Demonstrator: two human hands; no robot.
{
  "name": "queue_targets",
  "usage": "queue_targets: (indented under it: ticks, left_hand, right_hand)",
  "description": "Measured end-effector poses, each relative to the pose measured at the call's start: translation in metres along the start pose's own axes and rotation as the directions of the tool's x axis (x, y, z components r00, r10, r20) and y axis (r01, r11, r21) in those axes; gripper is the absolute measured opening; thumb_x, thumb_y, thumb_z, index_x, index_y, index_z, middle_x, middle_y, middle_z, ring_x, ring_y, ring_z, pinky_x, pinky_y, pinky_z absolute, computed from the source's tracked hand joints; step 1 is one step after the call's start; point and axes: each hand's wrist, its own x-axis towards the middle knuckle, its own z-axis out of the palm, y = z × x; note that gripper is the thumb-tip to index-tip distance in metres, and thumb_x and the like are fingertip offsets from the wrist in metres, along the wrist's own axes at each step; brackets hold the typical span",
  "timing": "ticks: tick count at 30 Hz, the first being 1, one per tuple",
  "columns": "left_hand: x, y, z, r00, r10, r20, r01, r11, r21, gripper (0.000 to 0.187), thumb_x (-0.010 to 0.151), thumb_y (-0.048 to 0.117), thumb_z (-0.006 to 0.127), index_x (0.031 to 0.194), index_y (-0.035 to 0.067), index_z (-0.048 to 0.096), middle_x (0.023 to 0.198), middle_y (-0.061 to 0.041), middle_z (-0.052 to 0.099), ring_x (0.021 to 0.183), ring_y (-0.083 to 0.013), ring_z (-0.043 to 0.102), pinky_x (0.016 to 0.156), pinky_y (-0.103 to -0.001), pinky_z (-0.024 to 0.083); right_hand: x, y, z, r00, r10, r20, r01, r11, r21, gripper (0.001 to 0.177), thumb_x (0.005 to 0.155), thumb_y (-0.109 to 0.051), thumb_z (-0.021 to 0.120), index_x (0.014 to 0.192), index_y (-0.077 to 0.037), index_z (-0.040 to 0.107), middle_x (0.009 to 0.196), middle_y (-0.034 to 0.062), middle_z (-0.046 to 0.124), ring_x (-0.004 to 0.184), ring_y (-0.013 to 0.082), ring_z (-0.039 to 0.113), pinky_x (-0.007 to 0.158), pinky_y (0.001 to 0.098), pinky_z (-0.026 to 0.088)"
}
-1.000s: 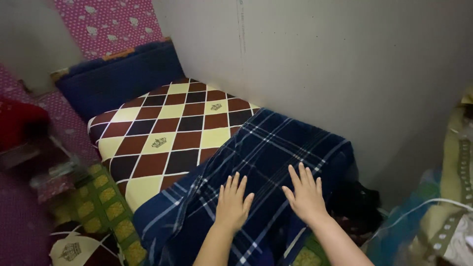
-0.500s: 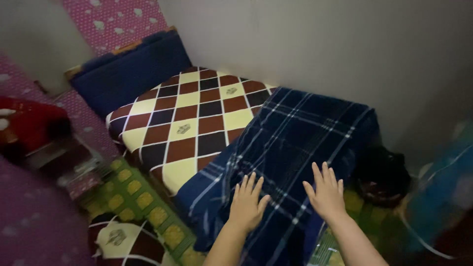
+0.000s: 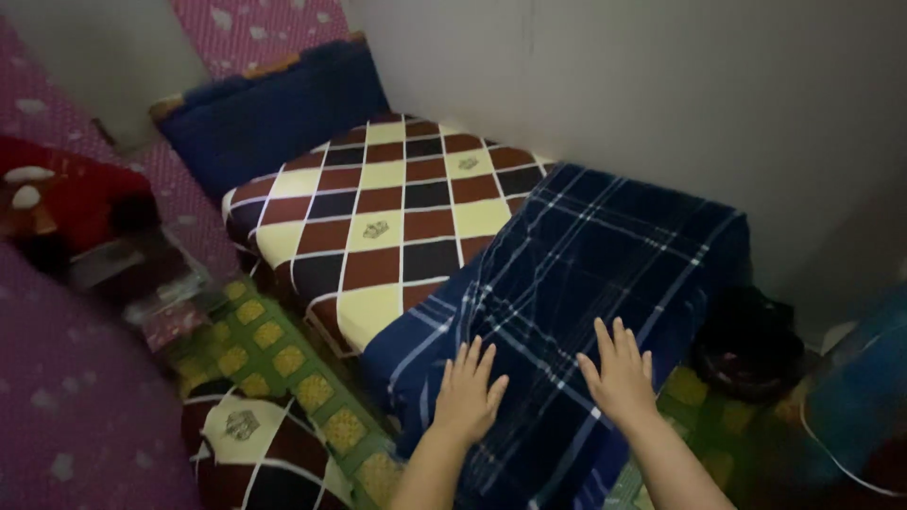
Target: Making the bed by spreading a blue plaid blanket over a diamond-patterned mattress.
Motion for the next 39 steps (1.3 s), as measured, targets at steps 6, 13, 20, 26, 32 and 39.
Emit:
queue_targets:
  ticks: [6, 13, 20, 26, 32, 39]
  left_hand:
    - [0.011, -0.016, 0.003, 0.993, 0.038, -0.114, -0.036, 0.999, 0.014, 0.063, 0.102, 0.045, 0.049, 0.155, 0.011, 0.041, 0.166, -0.014, 0.028, 0.154, -0.0356, 0.021, 0.12, -0.055, 0.019]
    - [0.034, -0.052, 0.006, 0.998, 0.055, -0.011, -0.055, 0.998, -0.021, 0.063, 0.103, 0.048, 0.045, 0.156, 0.014, 0.039, 0.168, -0.011, 0.025, 0.154, -0.034, 0.019, 0.12, -0.054, 0.019]
    - [0.064, -0.104, -0.029, 0.96, 0.044, 0.277, -0.029, 0.998, -0.057, 0.063, 0.104, 0.048, 0.038, 0.158, 0.016, 0.032, 0.17, -0.01, 0.015, 0.157, -0.0327, 0.009, 0.124, -0.054, 0.013]
    - [0.094, -0.177, 0.024, 0.97, 0.233, 0.067, -0.231, 0.972, -0.041, 0.064, 0.1, 0.048, 0.049, 0.154, 0.013, 0.042, 0.165, -0.014, 0.03, 0.151, -0.0367, 0.026, 0.116, -0.055, 0.025]
    - [0.127, -0.157, 0.011, 0.962, 0.24, 0.127, -0.233, 0.97, -0.072, 0.063, 0.102, 0.047, 0.046, 0.154, 0.013, 0.04, 0.166, -0.013, 0.029, 0.153, -0.0367, 0.023, 0.119, -0.053, 0.022]
    - [0.146, -0.148, 0.028, 0.97, 0.225, 0.092, -0.214, 0.97, -0.112, 0.064, 0.1, 0.045, 0.049, 0.155, 0.013, 0.041, 0.167, -0.012, 0.029, 0.153, -0.0373, 0.022, 0.12, -0.052, 0.021]
  right_hand:
    - [0.0, -0.027, -0.014, 0.996, -0.022, 0.081, 0.025, 0.999, -0.031, 0.075, 0.097, -0.057, 0.045, 0.161, -0.023, 0.025, 0.172, 0.0103, 0.014, 0.158, 0.03, 0.013, 0.123, 0.058, 0.013]
    - [0.015, -0.042, 0.012, 0.998, 0.018, 0.066, -0.015, 0.999, -0.046, 0.076, 0.096, -0.055, 0.048, 0.16, -0.021, 0.026, 0.17, 0.0136, 0.017, 0.156, 0.034, 0.018, 0.121, 0.0621, 0.018]
    - [0.012, -0.09, 0.054, 0.946, 0.26, 0.191, -0.247, 0.965, -0.089, 0.074, 0.098, -0.057, 0.043, 0.162, -0.028, 0.019, 0.173, 0.0066, 0.008, 0.159, 0.028, 0.007, 0.126, 0.058, 0.011]
    - [-0.004, -0.123, 0.098, 0.952, 0.257, 0.167, -0.242, 0.964, -0.107, 0.074, 0.098, -0.053, 0.048, 0.161, -0.026, 0.023, 0.172, 0.0081, 0.013, 0.159, 0.0282, 0.01, 0.124, 0.0584, 0.013]
    - [0.008, -0.129, 0.1, 0.959, 0.244, 0.143, -0.222, 0.963, -0.155, 0.075, 0.097, -0.052, 0.05, 0.161, -0.024, 0.023, 0.171, 0.0102, 0.015, 0.157, 0.0305, 0.012, 0.123, 0.0592, 0.014]
    - [0.04, -0.123, 0.097, 0.982, 0.173, 0.078, -0.161, 0.977, -0.142, 0.073, 0.097, -0.049, 0.053, 0.159, -0.021, 0.029, 0.168, 0.0129, 0.021, 0.156, 0.0331, 0.017, 0.121, 0.0608, 0.017]
